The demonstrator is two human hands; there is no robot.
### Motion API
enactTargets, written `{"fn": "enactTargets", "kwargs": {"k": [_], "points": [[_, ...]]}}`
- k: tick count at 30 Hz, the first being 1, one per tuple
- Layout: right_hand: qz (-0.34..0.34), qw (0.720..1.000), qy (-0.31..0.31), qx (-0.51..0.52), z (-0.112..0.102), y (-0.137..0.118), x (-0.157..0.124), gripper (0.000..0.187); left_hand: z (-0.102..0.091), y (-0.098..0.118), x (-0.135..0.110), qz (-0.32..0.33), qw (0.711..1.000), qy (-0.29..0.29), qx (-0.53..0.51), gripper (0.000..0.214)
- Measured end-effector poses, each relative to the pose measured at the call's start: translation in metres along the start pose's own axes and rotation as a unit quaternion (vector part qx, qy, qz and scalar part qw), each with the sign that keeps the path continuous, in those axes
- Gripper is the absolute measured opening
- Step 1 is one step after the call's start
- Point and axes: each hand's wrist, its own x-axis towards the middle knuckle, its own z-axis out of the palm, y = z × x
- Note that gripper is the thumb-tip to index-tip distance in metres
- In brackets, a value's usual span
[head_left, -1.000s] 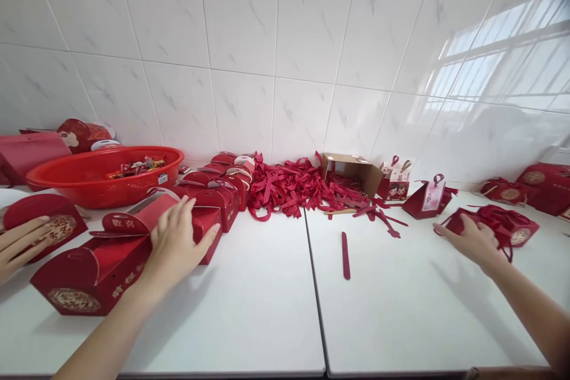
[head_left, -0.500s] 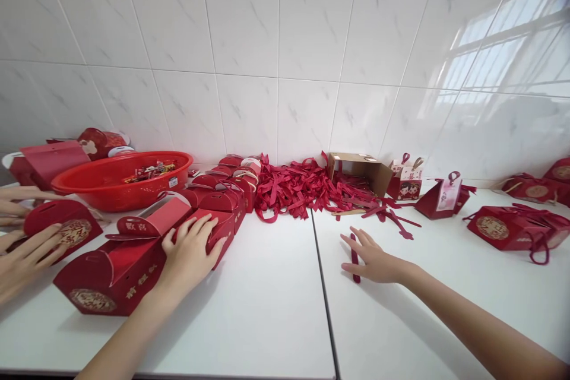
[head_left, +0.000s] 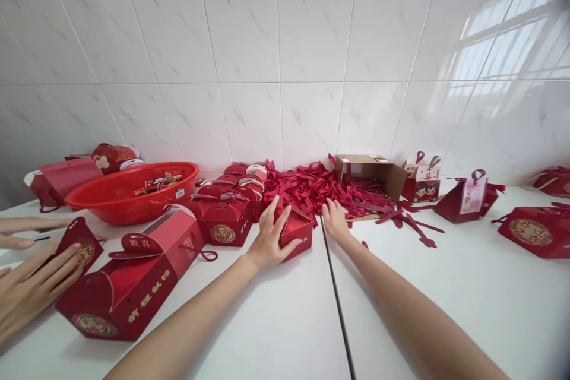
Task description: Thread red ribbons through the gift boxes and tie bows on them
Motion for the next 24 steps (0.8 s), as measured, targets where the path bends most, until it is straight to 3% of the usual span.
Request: {"fn": "enactTargets", "kwargs": {"k": [2, 4, 6, 9, 15, 20, 24], "points": [[0.0, 0.997, 0.047, 0.061, 0.009, -0.001, 0.01, 0.053, 0.02, -0.023, 0.01, -0.07, 0.996, 0.007, -0.058, 0.103], [0.001, 0.99, 0.075, 0.122, 0.012, 0.0, 0.011, 0.049, 0.031, -0.039, 0.012, -0.137, 0.985, -0.026, -0.106, 0.103], [0.004, 0.979, 0.08, 0.186, 0.013, 0.002, 0.007, 0.041, 0.035, -0.047, 0.009, -0.162, 0.975, -0.059, -0.14, 0.098], [0.021, 0.955, 0.038, 0.293, 0.011, 0.001, -0.003, 0.03, 0.034, -0.046, 0.003, -0.17, 0.967, -0.071, -0.176, 0.098], [0.056, 0.905, -0.062, 0.417, 0.006, -0.01, -0.016, 0.019, 0.027, -0.037, 0.004, -0.206, 0.97, -0.011, -0.131, 0.083], [0.069, 0.891, -0.07, 0.444, 0.003, -0.011, -0.018, 0.016, 0.013, -0.031, 0.008, -0.237, 0.958, -0.005, -0.161, 0.045], [0.07, 0.887, -0.066, 0.452, 0.004, -0.007, -0.016, 0.017, 0.005, -0.028, 0.009, -0.254, 0.95, -0.045, -0.175, 0.039]]}}
